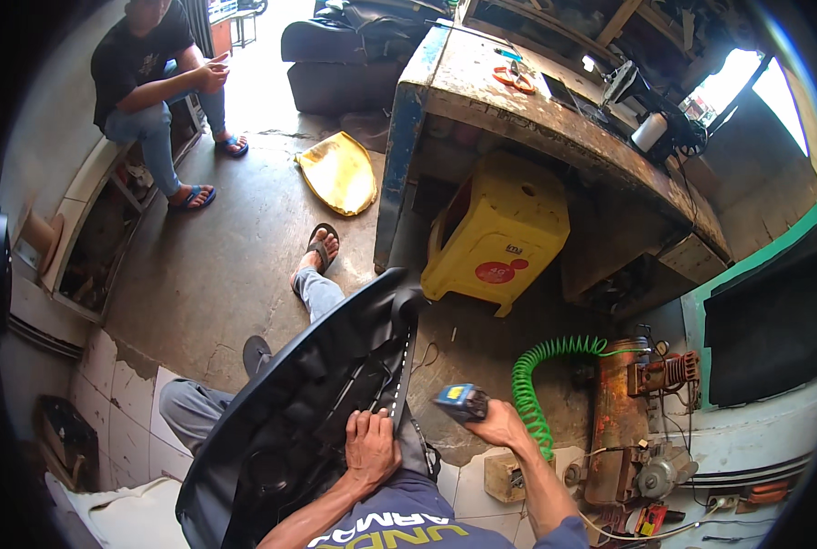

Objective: The person fits a cover over a motorcycle seat base, fastens the edges underneath using a pneumatic stapler, and trims off the excess cover material with scissors.

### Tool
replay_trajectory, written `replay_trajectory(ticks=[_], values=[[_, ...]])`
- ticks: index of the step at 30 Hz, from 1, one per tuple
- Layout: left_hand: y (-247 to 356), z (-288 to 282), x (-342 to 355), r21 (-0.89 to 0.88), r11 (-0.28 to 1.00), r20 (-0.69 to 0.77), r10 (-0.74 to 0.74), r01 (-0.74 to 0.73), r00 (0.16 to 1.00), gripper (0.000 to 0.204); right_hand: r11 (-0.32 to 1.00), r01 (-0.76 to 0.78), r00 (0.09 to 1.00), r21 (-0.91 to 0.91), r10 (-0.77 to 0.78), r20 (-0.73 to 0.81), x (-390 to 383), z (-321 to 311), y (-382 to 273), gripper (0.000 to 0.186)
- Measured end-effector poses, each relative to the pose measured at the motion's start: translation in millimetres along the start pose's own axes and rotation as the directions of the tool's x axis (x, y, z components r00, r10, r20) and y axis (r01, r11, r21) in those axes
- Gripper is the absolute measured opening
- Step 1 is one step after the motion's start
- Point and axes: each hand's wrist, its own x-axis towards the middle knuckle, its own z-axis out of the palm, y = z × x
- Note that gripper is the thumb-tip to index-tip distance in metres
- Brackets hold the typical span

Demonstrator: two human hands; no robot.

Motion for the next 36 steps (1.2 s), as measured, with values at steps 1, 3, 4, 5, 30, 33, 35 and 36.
replay_trajectory(ticks=[1, 3, 4, 5, 30, 33, 35, 36], values=[[-1.6, -1.4, -0.2, -0.005, 1.0, 0.005, -0.003, 0.003, 1.0, 0.041, 0.99, -0.138, 0.989, -0.001, 0.138, -0.059, -10.3, 8.4, 15.6, 0.044], [-5.5, -3.6, 1.9, -0.045, 0.999, 0.029, -0.001, 0.002, 1.0, 0.045, 0.952, -0.299, 0.933, 0.062, 0.305, -0.193, -30.4, 34.0, 53.0, 0.055], [-5.3, -8.1, 4.3, -0.045, 0.999, 0.034, 0.017, -0.016, 0.999, 0.045, 0.94, -0.319, 0.903, 0.118, 0.339, -0.263, -40.6, 54.8, 84.6, 0.064], [-4.4, -17.7, 6.4, -0.076, 0.997, 0.047, 0.001, 0.003, 0.999, 0.049, 0.941, -0.306, 0.907, 0.143, 0.334, -0.258, -46.0, 77.1, 114.2, 0.064], [26.4, -381.3, 157.9, -0.847, 0.512, 0.131, -0.051, 0.138, 0.99, 0.056, 0.695, 0.308, 0.951, 0.65, -0.197, -0.24, 0.1, 104.8, -41.3, 0.058], [6.6, -423.1, 118.0, -0.909, 0.301, -0.326, -0.082, -0.288, 0.942, 0.051, 0.315, 0.208, 0.881, 0.926, -0.472, -0.038, 24.4, 119.9, -118.5, 0.076], [-26.4, -422.7, 87.7, -0.854, 0.297, -0.482, -0.144, -0.427, 0.864, 0.048, 0.385, 0.159, 0.928, 0.909, -0.373, -0.004, 37.6, 99.8, -127.2, 0.073], [-32.9, -417.2, 74.8, -0.819, 0.32, -0.548, -0.196, -0.475, 0.813, 0.045, 0.342, 0.038, 0.978, 0.939, -0.205, 0.035, 56.4, 97.7, -113.0, 0.073]])
